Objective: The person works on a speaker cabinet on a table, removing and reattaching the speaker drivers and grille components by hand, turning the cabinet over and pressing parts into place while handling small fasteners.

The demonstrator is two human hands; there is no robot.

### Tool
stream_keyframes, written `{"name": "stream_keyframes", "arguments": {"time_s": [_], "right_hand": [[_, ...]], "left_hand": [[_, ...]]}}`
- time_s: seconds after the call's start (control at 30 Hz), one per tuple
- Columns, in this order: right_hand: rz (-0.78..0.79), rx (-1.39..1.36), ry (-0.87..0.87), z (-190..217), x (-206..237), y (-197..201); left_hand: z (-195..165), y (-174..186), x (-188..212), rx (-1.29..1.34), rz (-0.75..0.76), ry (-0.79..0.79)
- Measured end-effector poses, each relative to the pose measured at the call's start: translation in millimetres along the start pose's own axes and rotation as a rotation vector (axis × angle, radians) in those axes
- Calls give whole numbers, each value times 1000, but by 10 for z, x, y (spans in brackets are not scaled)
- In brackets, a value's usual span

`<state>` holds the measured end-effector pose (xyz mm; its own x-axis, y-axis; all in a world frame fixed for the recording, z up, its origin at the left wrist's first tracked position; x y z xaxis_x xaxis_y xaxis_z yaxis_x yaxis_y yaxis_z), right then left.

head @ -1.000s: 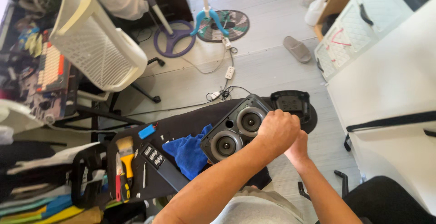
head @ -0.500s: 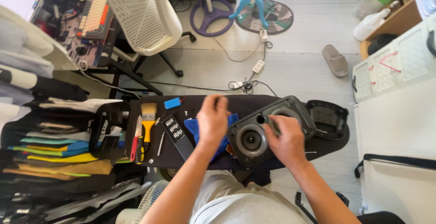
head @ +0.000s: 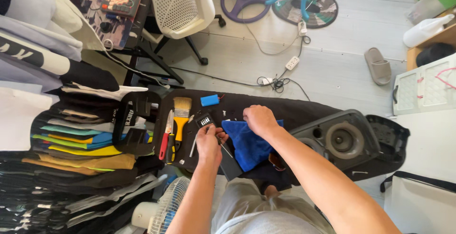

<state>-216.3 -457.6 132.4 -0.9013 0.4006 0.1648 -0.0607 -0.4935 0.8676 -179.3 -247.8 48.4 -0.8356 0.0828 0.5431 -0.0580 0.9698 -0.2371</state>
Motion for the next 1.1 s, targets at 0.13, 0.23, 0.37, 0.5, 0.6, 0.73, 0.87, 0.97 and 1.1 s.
{"name": "stream_keyframes", "arguments": {"time_s": [0.13, 0.23, 0.37, 0.5, 0.6, 0.73, 0.87, 0.97, 1.1], "right_hand": [[33, 26, -22, 87, -287, -225], [36, 20, 22, 147, -374, -362], [-9, 80, 109, 225, -323, -447], [54, 183, 153, 193, -321, -551], [71, 193, 197, 152, -314, -579], [59, 190, 223, 102, -268, -598], [-19, 122, 198, 121, -239, -499], [-83, -190, -55, 16, -144, -302], [-43, -727, -472, -194, 424, -170]], "left_hand": [[73, 124, -37, 1, 30, 17], [164, 243, -42, -10, 26, 35], [199, 404, -58, -77, 28, 33], [176, 427, -136, -102, 23, 44], [121, 362, -186, -192, 57, 22], [111, 227, -183, -374, 115, 19], [-34, -13, -157, -712, 272, -237], [-86, -146, -133, -935, 346, -372], [-151, -275, -31, -726, 350, -370]]}}
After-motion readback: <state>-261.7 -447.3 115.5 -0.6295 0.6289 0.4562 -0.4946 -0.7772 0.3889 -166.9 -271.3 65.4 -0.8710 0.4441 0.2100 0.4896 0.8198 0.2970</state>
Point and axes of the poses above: each hand's wrist, its own x-axis away from the middle knuckle, its own y-axis out of the back of the hand, z = x × y, the point moved 9 cm from there along -x, towards the middle knuckle, and after that the axes turned 11 degrees about -y, right-handed, at the moved point
